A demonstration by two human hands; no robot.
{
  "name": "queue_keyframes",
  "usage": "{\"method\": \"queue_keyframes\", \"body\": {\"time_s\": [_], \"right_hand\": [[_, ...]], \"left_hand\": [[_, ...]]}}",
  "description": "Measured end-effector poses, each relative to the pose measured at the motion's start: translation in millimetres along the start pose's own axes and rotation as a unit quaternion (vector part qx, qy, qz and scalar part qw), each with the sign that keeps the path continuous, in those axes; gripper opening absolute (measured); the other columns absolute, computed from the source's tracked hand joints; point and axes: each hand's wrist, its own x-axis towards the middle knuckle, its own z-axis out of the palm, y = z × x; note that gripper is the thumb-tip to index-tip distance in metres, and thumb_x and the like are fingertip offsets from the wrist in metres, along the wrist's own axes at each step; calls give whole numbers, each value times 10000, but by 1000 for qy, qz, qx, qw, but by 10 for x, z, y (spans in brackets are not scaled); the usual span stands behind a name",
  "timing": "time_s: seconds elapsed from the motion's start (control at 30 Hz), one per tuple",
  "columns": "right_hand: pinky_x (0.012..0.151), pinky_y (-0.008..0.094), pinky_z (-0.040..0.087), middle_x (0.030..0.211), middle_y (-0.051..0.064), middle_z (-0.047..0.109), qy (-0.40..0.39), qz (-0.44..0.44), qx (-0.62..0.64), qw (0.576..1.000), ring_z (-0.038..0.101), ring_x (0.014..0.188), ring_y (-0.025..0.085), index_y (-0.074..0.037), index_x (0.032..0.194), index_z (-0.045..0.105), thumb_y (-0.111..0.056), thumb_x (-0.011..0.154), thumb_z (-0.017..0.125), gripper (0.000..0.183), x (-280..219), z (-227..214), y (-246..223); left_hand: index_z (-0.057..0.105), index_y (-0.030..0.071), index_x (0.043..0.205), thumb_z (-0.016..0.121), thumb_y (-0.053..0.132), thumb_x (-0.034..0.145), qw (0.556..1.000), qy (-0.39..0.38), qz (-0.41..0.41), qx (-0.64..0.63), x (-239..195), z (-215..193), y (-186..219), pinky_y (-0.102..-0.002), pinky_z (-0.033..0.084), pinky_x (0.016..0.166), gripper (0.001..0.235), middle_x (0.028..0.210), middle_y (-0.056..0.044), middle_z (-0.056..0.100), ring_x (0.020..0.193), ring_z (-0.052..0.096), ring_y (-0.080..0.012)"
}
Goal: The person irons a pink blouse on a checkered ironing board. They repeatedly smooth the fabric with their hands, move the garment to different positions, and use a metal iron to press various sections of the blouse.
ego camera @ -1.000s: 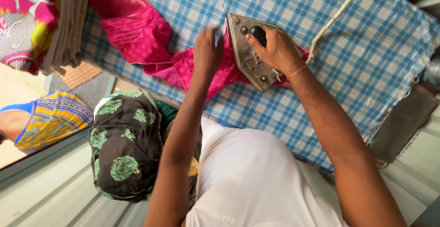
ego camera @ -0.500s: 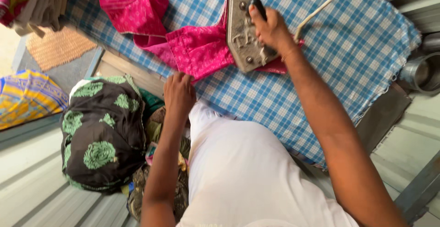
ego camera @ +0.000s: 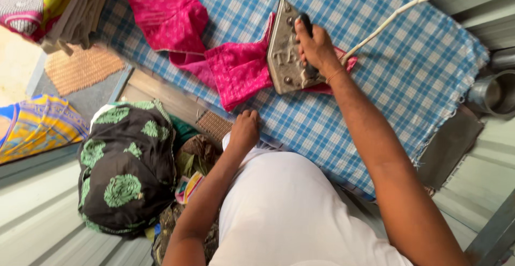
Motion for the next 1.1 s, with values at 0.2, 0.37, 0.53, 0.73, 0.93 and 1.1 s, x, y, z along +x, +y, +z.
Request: {"method": "queue_keyframes", "body": {"time_s": [0.2, 0.37, 0.53, 0.73, 0.93, 1.1], "right_hand": [[453, 249, 484, 627, -12, 564, -16, -14, 12, 1000, 552, 497, 74, -70, 908, 567, -621, 1020, 564, 562, 402, -41, -79], [471, 263, 490, 743, -22, 600, 18, -113, 6, 993, 591, 562, 72, -69, 981, 580, -587, 1053, 575, 523, 416, 5, 69], [477, 297, 498, 670, 31, 589, 15, -44, -76, 996, 578, 530, 121, -70, 976, 563, -568, 1062, 518, 507, 87, -159, 106], [496, 290, 513, 670, 35, 594, 36, 7, -106, 994, 585, 545, 118, -58, 980, 553, -582, 1086, 495, 538, -492, -572, 526], [458, 298, 466, 643, 43, 560, 149, 56, -9, 987, 541, 494, 127, -52, 969, 554, -565, 1049, 524, 521, -1259, -1046, 924], [470, 284, 448, 658, 18, 538, 209, 59, 46, 975, 520, 520, 102, -44, 993, 541, -530, 1098, 517, 498, -1956, -1347, 1302]], "left_hand": [[650, 60, 947, 700, 71, 839, 995, 18, 33, -93, 143, 20, -235, -503, 522, 820, 120, 978, -199, 629, 960, 627, -435], [673, 80, 878, 711, 87, 832, 991, 36, 51, -117, -33, 151, -254, -469, 539, 821, 60, 963, -175, 648, 945, 646, -390], [655, 67, 872, 697, 80, 852, 989, 59, 50, -126, 41, 138, -300, -466, 540, 798, 48, 894, -162, 647, 908, 652, -378], [652, 71, 873, 702, 124, 861, 990, 82, 42, -102, -140, 125, -232, -482, 532, 750, 74, 892, -159, 661, 876, 654, -385], [734, 131, 918, 683, 173, 875, 992, 76, 71, -76, 347, -258, 298, -480, 545, 639, 79, 851, -143, 685, 733, 684, -358], [755, 149, 993, 692, 133, 902, 978, 104, 144, -113, 1682, -473, 249, -404, 584, 729, 112, 909, -103, 743, 820, 743, -285]]}}
